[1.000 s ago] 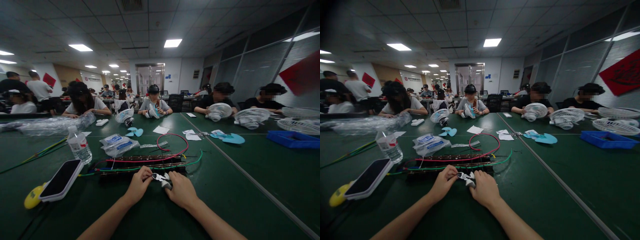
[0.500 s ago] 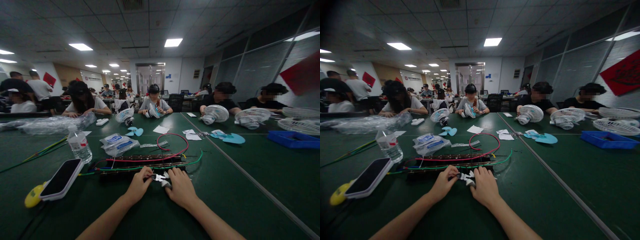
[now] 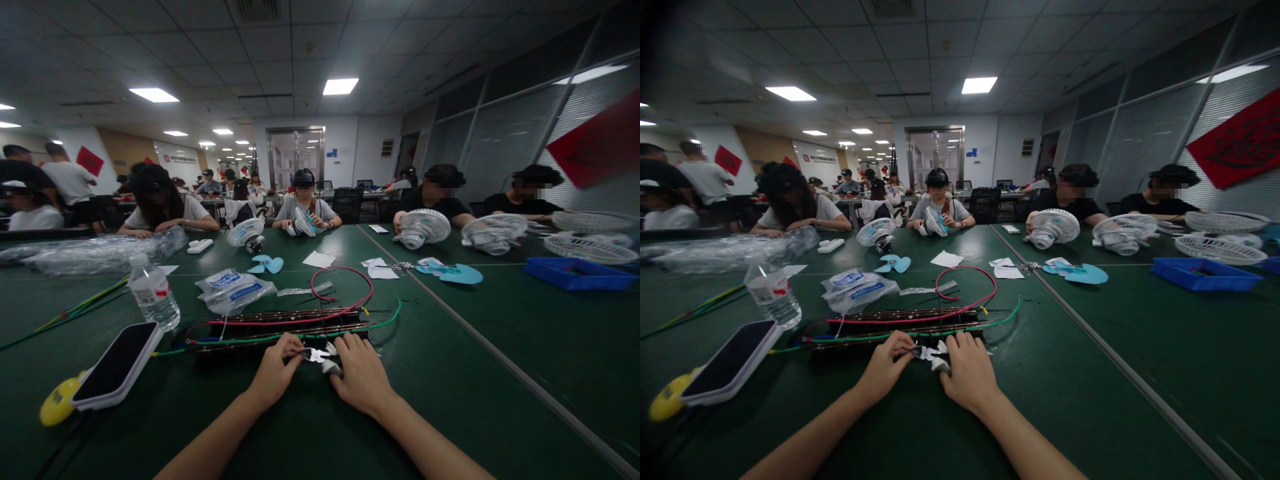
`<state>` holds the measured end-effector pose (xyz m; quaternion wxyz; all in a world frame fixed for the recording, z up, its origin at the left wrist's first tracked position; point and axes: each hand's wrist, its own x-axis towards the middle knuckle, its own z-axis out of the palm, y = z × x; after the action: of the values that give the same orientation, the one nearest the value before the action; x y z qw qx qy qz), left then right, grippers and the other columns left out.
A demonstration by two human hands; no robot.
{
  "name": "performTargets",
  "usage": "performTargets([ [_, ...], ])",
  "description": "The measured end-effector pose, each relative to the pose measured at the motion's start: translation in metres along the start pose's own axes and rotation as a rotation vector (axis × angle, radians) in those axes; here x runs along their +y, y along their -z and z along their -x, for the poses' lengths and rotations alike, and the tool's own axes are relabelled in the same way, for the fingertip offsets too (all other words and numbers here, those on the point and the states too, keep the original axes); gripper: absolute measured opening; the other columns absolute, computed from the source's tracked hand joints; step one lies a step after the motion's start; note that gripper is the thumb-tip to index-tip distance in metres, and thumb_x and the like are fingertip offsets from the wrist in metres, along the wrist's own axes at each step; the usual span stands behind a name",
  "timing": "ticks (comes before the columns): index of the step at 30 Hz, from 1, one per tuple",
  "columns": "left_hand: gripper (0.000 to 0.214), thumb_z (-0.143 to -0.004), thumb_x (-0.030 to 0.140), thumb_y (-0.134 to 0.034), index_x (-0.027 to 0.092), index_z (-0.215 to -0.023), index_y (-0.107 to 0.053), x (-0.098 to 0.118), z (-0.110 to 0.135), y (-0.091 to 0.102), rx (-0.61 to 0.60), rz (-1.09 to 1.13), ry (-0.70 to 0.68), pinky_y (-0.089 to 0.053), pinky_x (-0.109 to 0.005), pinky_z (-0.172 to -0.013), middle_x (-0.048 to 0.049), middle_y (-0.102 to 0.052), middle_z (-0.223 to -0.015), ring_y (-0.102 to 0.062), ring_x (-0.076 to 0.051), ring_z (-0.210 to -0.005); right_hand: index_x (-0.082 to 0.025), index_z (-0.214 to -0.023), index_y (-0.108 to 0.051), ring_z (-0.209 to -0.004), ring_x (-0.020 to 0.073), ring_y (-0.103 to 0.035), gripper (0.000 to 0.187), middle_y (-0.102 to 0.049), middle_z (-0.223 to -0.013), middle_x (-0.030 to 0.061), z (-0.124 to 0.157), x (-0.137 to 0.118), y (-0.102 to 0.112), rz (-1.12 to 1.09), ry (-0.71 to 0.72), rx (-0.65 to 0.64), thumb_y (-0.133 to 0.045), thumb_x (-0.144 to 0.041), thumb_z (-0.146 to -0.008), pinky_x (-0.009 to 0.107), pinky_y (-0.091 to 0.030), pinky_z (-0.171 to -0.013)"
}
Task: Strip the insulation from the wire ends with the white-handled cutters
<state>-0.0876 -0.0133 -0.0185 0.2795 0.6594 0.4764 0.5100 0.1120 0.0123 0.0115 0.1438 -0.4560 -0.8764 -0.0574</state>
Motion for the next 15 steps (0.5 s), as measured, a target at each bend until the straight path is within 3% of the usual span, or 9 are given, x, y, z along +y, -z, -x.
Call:
performTargets([
  [15,0.01,-0.079,0.013,-0.054,0.019,-0.088,-0.054,-0.0025,-0.0005,-0.0006,-0.001,-0.054,-0.039,-0.052,-0.031,-0.076,-0.0028,-0.063,-0.084,-0.065,-0.017,-0.08,-0.019,-0.095,-0.052,-0.093,0.0227,-0.045,0.028,-0.053,-0.098,0.0073,0.0,0.0009,0.0005,0.008,-0.004,-0.027,-0.058,-0.032,-0.072,0.033,-0.029,-0.081],
])
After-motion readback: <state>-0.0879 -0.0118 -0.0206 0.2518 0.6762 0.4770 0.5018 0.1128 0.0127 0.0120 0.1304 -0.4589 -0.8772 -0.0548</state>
